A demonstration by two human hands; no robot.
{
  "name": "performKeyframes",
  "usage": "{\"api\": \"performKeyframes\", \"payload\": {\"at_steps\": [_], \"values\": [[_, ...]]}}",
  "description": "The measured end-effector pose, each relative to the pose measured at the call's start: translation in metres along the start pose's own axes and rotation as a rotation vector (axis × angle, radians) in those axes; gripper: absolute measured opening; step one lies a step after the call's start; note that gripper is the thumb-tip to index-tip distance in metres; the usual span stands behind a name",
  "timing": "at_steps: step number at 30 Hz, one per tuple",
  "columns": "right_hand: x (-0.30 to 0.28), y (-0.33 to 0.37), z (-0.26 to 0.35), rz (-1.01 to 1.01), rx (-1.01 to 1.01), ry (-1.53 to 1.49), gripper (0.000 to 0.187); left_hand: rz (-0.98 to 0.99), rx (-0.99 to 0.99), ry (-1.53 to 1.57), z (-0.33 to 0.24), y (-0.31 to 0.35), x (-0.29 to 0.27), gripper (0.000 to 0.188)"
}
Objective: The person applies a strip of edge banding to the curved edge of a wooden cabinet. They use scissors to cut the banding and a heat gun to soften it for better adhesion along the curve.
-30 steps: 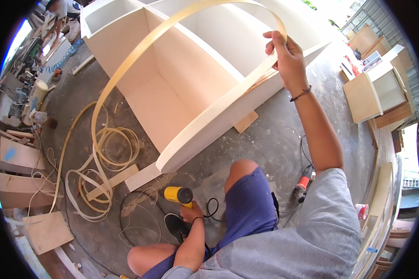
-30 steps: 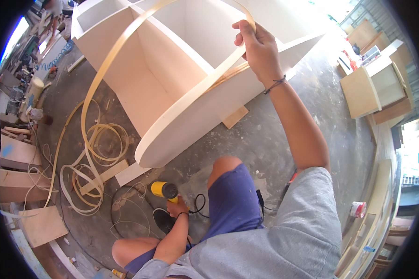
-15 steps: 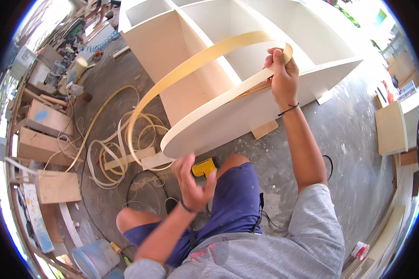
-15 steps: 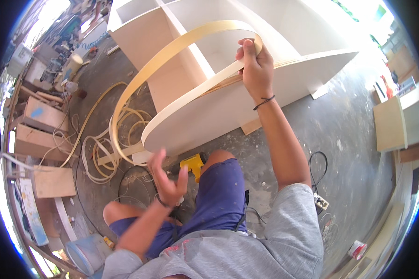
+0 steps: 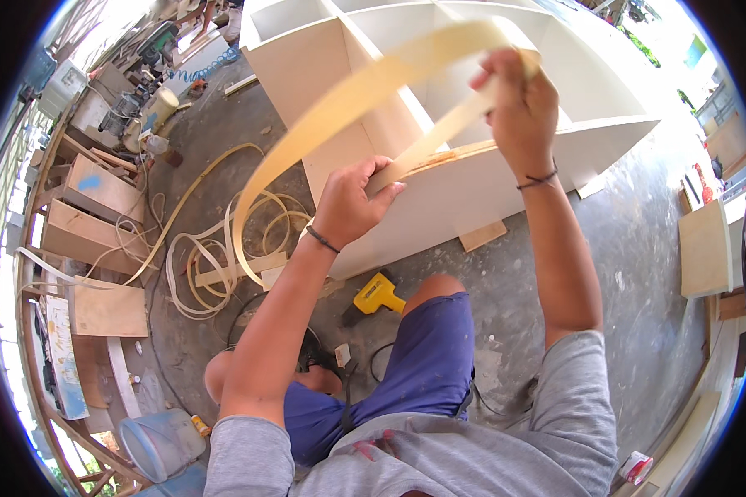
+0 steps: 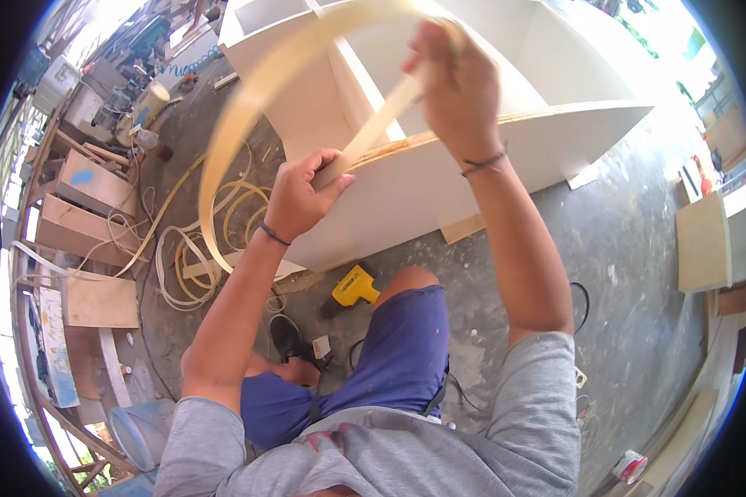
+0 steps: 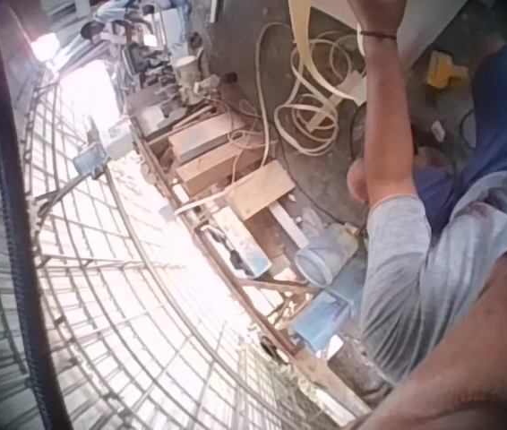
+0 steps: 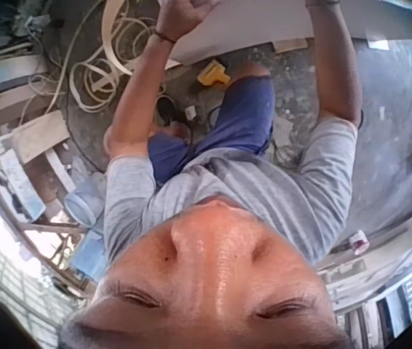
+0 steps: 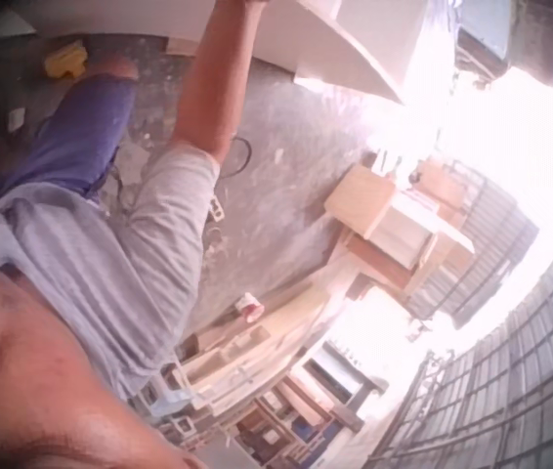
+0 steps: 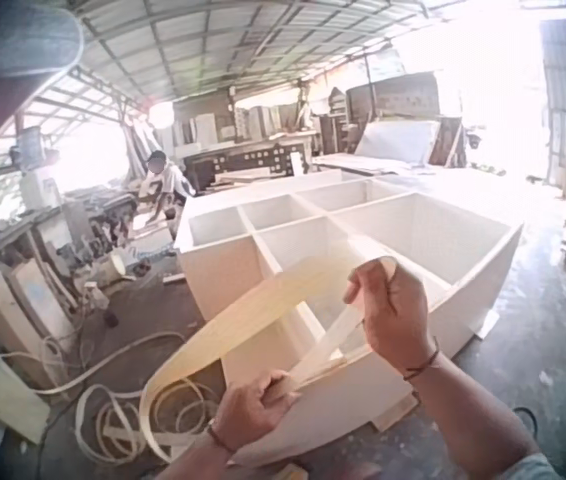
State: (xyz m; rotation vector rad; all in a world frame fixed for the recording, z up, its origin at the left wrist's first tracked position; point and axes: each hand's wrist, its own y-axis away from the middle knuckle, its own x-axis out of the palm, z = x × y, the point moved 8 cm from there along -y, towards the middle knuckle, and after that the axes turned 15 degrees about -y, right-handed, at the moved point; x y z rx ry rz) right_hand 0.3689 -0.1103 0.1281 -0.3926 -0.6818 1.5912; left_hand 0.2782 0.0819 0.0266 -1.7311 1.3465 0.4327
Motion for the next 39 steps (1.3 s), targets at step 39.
{"api": "performKeyframes", "payload": {"at_steps": [39], "values": [[-0.212, -0.03, -0.116, -0.56, 0.419, 0.117, 0.038, -0.052, 0.077, -0.107, -0.005, 0.005, 0.003, 0.034]]}}
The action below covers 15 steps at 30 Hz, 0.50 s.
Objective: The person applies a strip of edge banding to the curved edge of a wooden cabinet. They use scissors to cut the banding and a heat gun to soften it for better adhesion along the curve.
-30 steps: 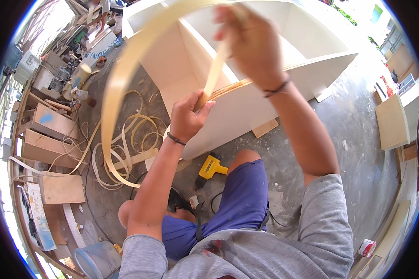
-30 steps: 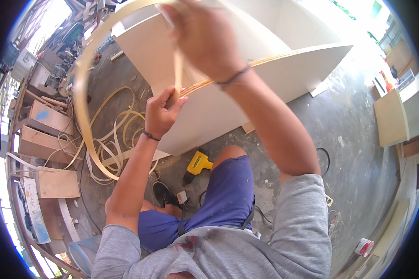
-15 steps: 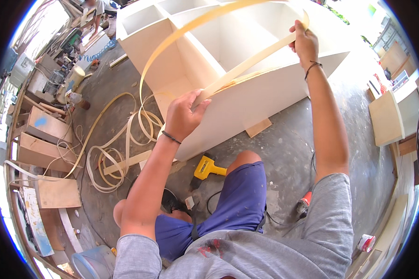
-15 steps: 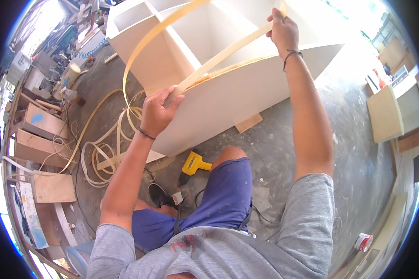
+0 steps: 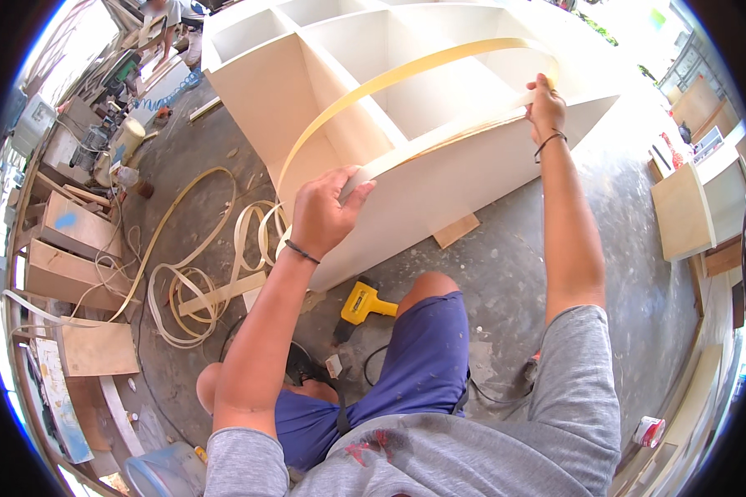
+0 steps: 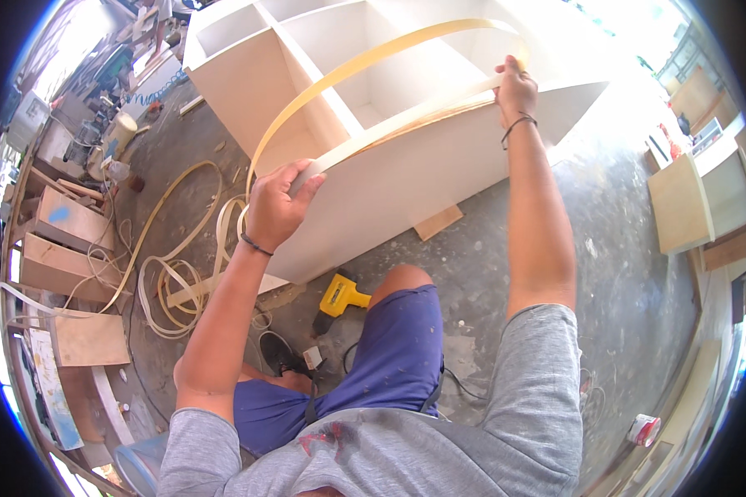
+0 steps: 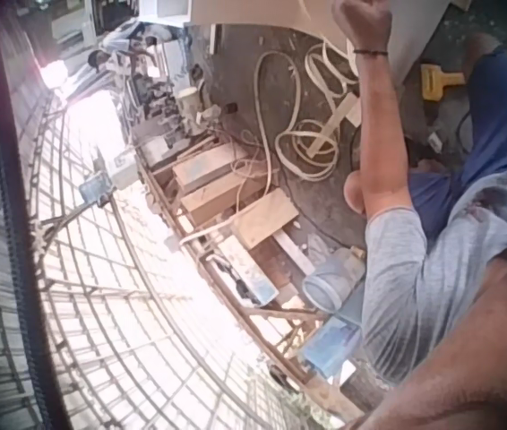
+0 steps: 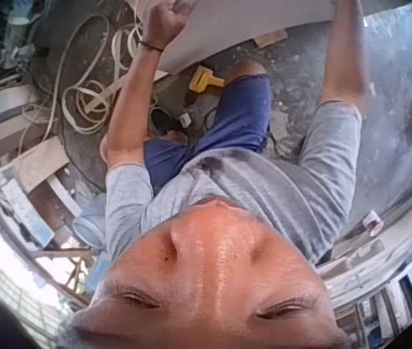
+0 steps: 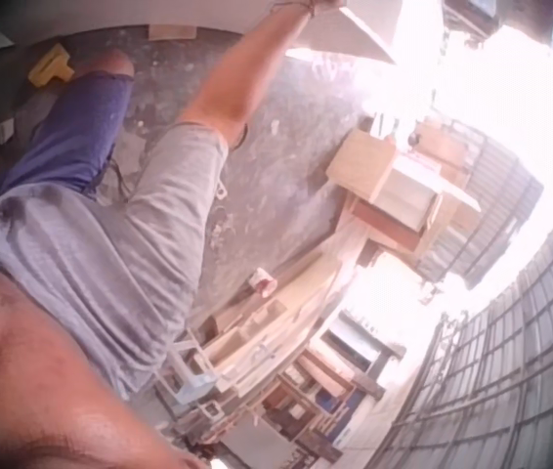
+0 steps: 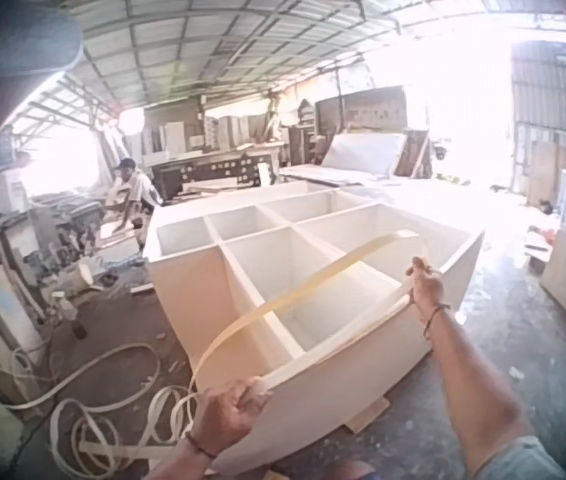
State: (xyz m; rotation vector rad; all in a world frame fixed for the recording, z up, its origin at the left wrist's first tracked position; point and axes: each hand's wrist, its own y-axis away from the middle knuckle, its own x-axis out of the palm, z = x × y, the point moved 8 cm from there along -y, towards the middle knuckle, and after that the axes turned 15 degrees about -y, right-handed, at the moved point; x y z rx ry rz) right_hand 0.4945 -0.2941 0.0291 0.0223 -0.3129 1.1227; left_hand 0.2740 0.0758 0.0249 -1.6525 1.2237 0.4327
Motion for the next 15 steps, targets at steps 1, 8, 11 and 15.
{"api": "performKeyframes", "payload": {"at_steps": [1, 8, 11, 15], "values": [[-0.006, -0.005, -0.001, -0.038, -0.014, -0.01, 0.038, 0.007, -0.004, 0.014, 0.001, 0.0, 0.0, 0.034], [0.0, -0.017, 0.001, 0.034, -0.224, 0.328, 0.04, -0.005, 0.019, -0.024, 0.005, -0.001, -0.001, 0.033], [-0.011, -0.028, -0.006, 0.016, -0.253, 0.397, 0.042, -0.006, 0.025, -0.004, 0.0, -0.004, 0.002, 0.032], [-0.007, -0.023, -0.012, 0.038, -0.253, 0.356, 0.042, -0.009, 0.0, 0.002, 0.002, -0.002, 0.0, 0.03]]}}
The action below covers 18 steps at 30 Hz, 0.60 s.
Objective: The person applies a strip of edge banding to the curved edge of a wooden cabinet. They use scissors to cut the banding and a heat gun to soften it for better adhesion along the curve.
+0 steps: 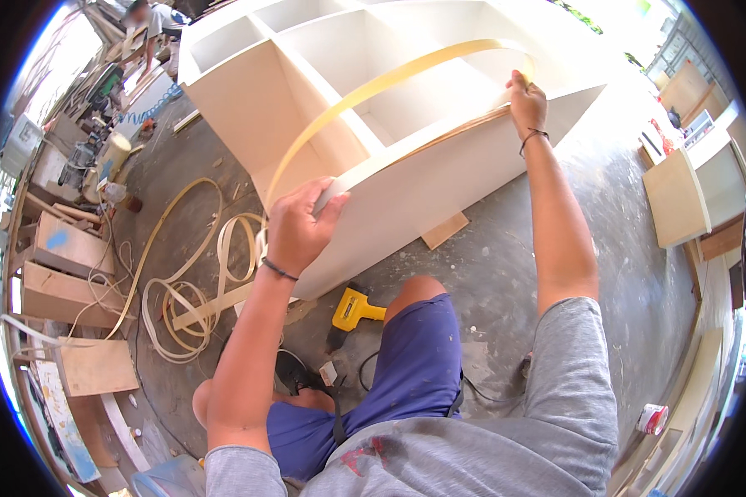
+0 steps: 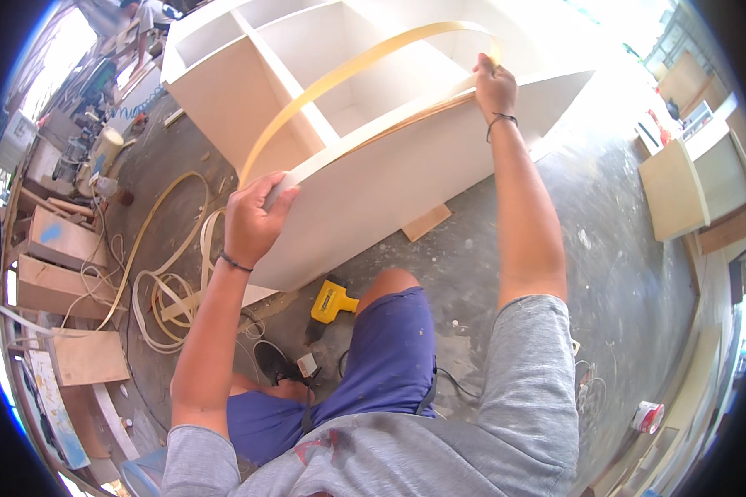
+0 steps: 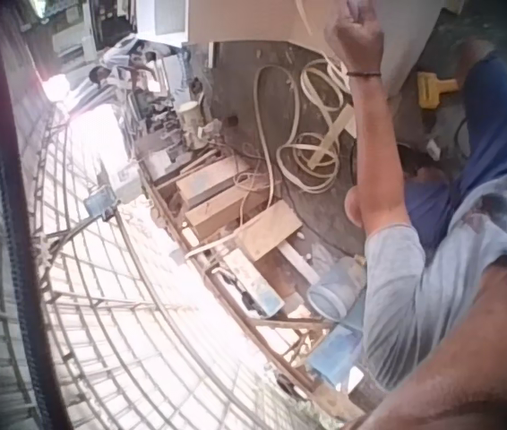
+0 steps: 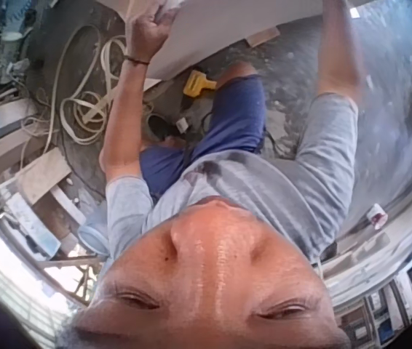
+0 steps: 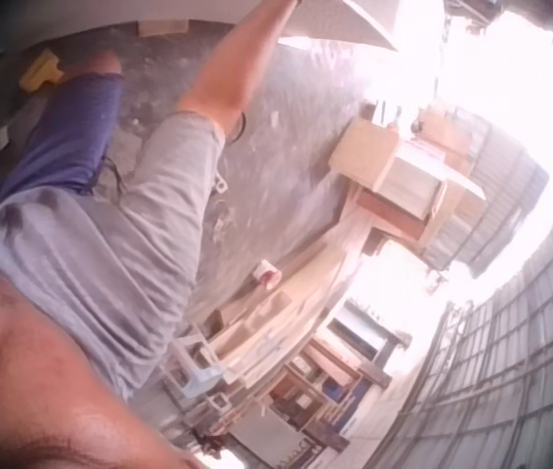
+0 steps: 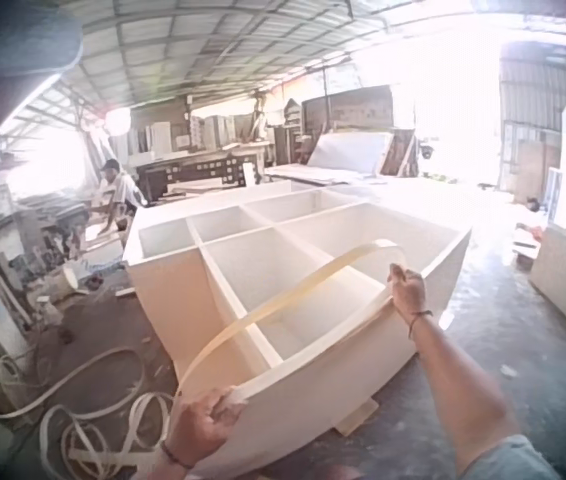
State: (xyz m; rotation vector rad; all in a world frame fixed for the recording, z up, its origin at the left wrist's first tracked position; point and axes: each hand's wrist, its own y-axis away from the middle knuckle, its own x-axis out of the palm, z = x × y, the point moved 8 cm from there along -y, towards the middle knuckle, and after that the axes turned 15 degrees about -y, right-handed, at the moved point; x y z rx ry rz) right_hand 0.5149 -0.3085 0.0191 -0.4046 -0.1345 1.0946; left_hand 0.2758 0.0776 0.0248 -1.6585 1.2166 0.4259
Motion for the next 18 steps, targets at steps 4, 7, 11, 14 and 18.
{"api": "performKeyframes", "payload": {"at_steps": [4, 7, 11, 14, 18], "values": [[-0.002, 0.005, 0.002, 0.035, 0.036, -0.016, 0.041, 0.004, -0.006, 0.017, -0.003, -0.001, -0.001, 0.029], [-0.003, 0.008, 0.006, 0.059, 0.038, 0.034, 0.042, 0.012, -0.017, 0.009, -0.002, -0.001, 0.0, 0.028], [-0.01, -0.003, -0.003, 0.068, -0.108, 0.189, 0.043, 0.01, 0.015, -0.006, -0.003, -0.002, 0.002, 0.028], [-0.012, -0.003, -0.007, 0.106, -0.084, 0.225, 0.045, 0.033, 0.012, -0.007, -0.006, -0.003, 0.0, 0.028], [-0.011, -0.001, -0.004, 0.131, -0.123, 0.155, 0.045, 0.026, 0.011, -0.011, -0.004, -0.003, 0.0, 0.028]]}}
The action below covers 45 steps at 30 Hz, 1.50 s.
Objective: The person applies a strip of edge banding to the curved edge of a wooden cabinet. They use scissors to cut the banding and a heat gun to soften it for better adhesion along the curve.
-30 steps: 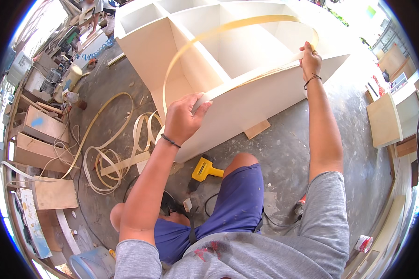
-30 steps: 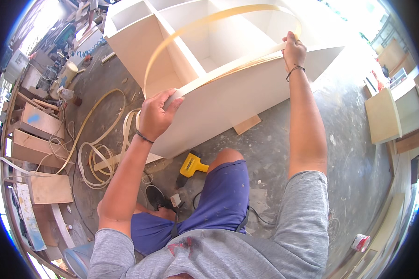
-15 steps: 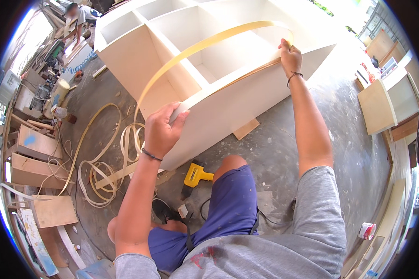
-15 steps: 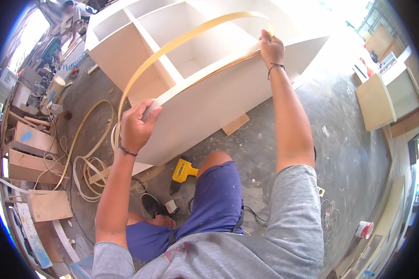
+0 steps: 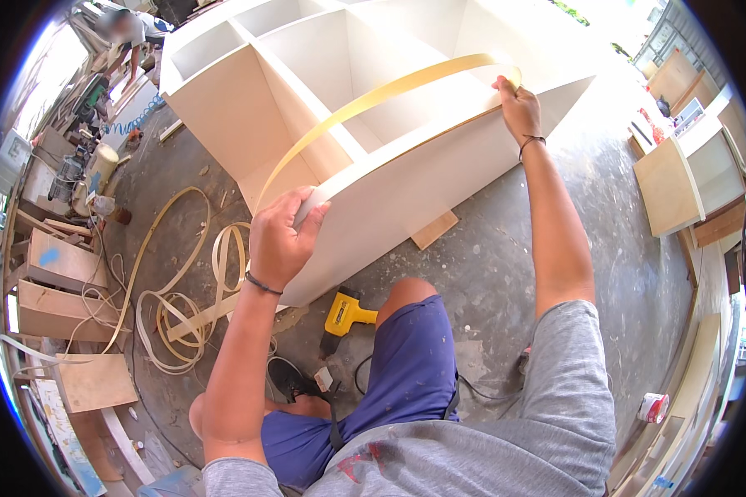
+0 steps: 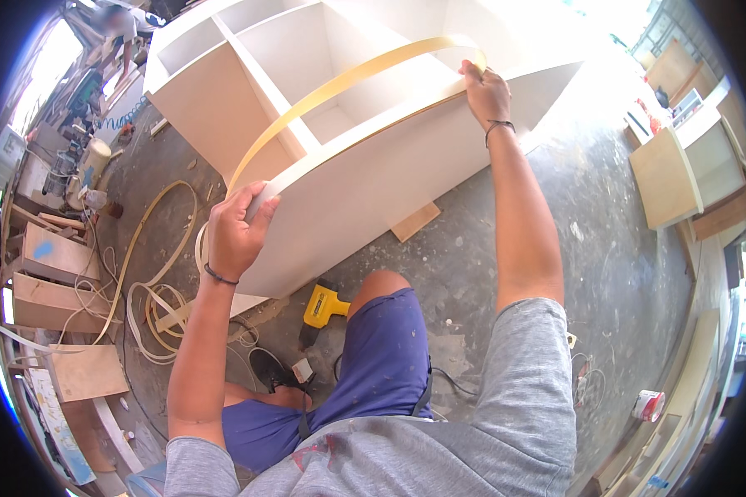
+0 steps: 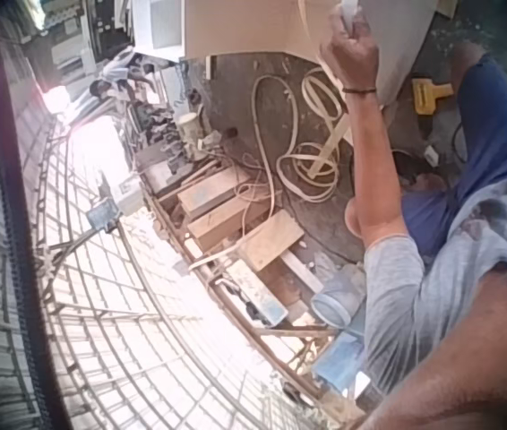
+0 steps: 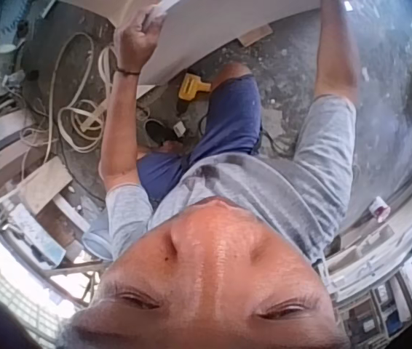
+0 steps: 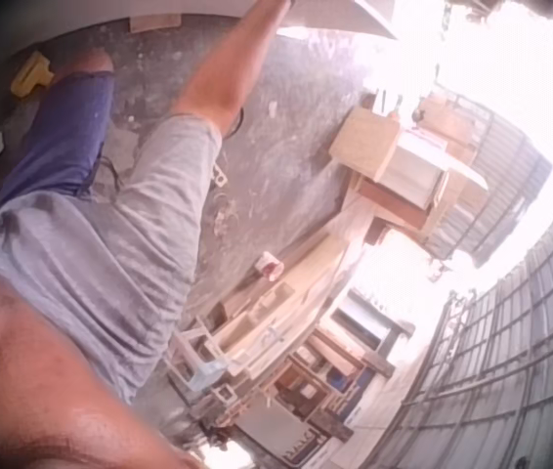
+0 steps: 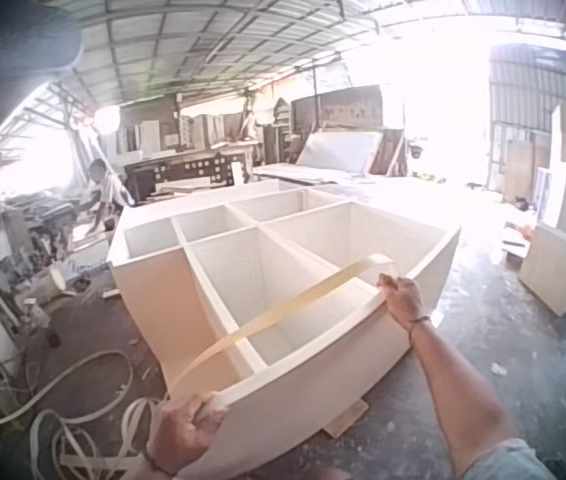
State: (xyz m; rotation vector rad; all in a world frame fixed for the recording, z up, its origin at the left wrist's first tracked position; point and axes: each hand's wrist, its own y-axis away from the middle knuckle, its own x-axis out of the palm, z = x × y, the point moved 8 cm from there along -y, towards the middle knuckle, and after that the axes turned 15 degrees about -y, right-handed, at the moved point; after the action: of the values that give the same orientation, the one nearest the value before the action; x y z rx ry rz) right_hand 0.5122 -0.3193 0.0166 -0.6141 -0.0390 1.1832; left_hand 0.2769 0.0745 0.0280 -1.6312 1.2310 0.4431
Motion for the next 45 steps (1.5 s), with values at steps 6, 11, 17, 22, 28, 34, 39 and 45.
{"api": "performKeyframes", "payload": {"at_steps": [6, 11, 17, 22, 28, 34, 39, 45], "values": [[-0.004, 0.01, 0.0, 0.003, 0.072, -0.07, 0.042, 0.004, -0.015, 0.045, -0.001, -0.002, 0.004, 0.026], [-0.006, 0.007, 0.0, 0.009, 0.045, -0.042, 0.045, 0.048, 0.003, 0.033, -0.027, -0.035, 0.025, 0.024], [-0.003, 0.0, 0.003, 0.08, 0.145, 0.037, 0.045, 0.254, -0.18, 0.154, -0.024, -0.051, 0.039, 0.02], [-0.006, -0.003, -0.002, 0.065, 0.121, 0.036, 0.046, 0.271, -0.15, 0.238, -0.026, -0.054, 0.041, 0.017], [-0.004, 0.002, -0.002, 0.046, 0.062, 0.04, 0.048, 0.291, -0.118, 0.254, -0.022, -0.058, 0.045, 0.015], [-0.006, -0.001, -0.007, 0.028, 0.058, 0.123, 0.054, 0.426, -0.206, 0.244, -0.023, -0.064, 0.053, 0.017], [-0.003, 0.001, -0.003, 0.043, 0.029, 0.202, 0.057, 0.435, -0.212, 0.205, -0.03, -0.073, 0.061, 0.02], [-0.004, 0.0, -0.002, 0.027, -0.022, 0.206, 0.056, 0.353, -0.145, 0.192, -0.043, -0.085, 0.076, 0.021]]}}
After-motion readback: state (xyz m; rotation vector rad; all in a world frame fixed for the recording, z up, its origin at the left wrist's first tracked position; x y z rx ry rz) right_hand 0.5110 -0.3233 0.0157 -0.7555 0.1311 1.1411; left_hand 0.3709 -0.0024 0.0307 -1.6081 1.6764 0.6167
